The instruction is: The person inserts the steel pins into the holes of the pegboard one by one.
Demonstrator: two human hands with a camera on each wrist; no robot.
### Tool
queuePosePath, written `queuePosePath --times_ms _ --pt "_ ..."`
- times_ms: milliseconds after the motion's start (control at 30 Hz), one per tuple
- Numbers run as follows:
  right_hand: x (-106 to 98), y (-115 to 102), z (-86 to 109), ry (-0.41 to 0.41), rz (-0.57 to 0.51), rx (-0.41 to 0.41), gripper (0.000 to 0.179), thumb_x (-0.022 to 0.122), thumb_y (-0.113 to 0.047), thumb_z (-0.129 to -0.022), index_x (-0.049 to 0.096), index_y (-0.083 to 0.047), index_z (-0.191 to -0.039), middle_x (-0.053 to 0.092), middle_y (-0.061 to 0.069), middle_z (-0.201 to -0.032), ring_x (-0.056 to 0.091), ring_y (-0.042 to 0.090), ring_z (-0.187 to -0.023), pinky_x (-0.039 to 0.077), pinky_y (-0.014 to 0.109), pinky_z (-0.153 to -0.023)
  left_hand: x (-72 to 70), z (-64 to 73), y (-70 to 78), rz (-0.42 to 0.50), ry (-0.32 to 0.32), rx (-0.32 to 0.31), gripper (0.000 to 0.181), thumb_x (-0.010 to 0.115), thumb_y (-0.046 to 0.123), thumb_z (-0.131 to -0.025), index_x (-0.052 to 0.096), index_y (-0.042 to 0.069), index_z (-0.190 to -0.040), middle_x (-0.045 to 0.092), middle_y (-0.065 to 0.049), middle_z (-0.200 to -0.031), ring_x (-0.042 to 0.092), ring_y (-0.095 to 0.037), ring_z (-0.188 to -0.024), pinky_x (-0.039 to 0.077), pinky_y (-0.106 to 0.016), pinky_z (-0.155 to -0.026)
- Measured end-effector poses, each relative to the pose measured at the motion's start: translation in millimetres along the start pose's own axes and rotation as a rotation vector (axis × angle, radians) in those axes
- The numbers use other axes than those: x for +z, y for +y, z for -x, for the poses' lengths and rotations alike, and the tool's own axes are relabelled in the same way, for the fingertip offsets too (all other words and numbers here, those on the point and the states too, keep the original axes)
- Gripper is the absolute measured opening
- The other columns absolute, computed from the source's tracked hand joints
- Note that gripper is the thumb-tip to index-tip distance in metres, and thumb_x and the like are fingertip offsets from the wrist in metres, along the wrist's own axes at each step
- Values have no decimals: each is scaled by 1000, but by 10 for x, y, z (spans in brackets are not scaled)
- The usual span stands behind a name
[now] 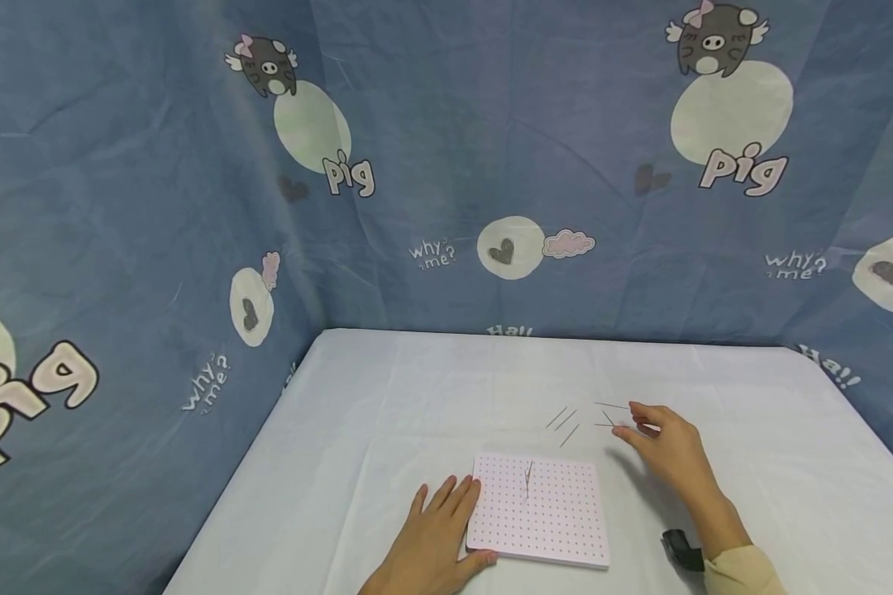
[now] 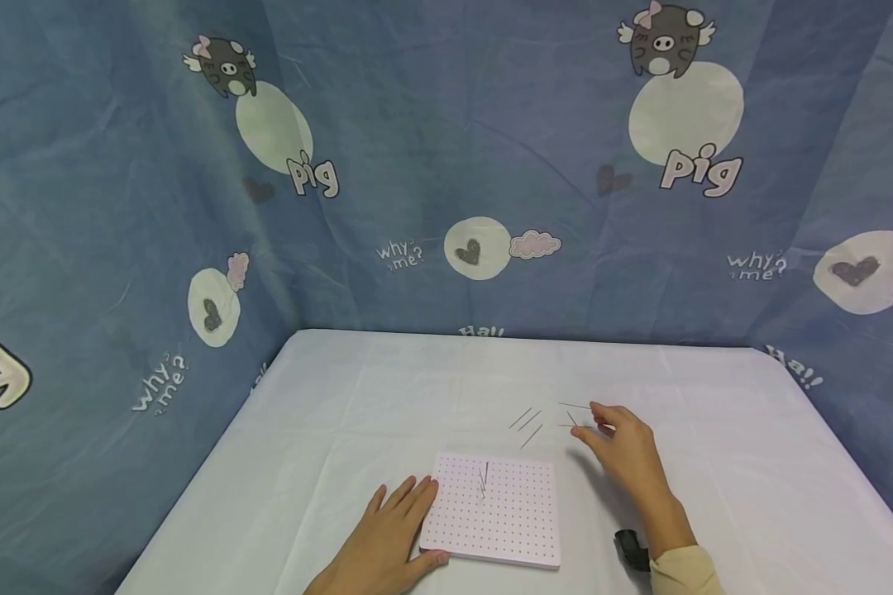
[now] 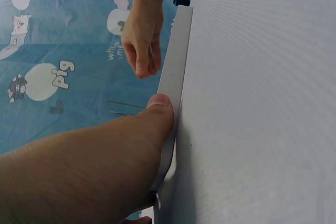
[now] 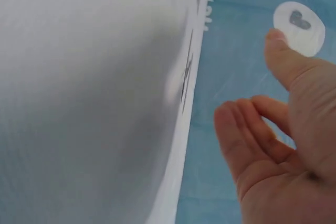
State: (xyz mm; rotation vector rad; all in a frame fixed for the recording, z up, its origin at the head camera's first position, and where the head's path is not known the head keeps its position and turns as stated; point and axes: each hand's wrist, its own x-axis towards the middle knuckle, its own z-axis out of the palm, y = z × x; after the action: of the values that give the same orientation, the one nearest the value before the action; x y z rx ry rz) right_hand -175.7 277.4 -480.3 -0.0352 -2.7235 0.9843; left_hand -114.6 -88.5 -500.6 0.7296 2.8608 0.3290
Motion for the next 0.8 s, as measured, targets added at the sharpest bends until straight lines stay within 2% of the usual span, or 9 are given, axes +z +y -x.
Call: queuePosePath --times_ms 333,500,800 --pt "54 51 7 -22 58 18 51 80 -27 -89 67 5 -128 72 22 -112 72 42 -103 60 50 -86 -12 0 9 -9 9 3 98 57 74 -88 34 11 -160 39 -8 -164 35 -33 -153 27 -65 -119" --pt "86 76 0 -47 93 27 46 80 -27 -89 71 4 -123 74 18 -107 72 36 -96 58 50 -82 -9 7 4 -3 8 5 98 57 74 -88 34 11 -160 39 -9 -164 35 -33 -153 27 -66 -119" --pt "124 83 -32 -74 132 44 47 81 -27 -87 71 5 -121 73 20 -107 69 29 -89 56 48 -78 -21 11 2 -2 11 8 98 56 74 -88 33 12 -160 39 -8 -164 34 -33 -153 27 -66 -119"
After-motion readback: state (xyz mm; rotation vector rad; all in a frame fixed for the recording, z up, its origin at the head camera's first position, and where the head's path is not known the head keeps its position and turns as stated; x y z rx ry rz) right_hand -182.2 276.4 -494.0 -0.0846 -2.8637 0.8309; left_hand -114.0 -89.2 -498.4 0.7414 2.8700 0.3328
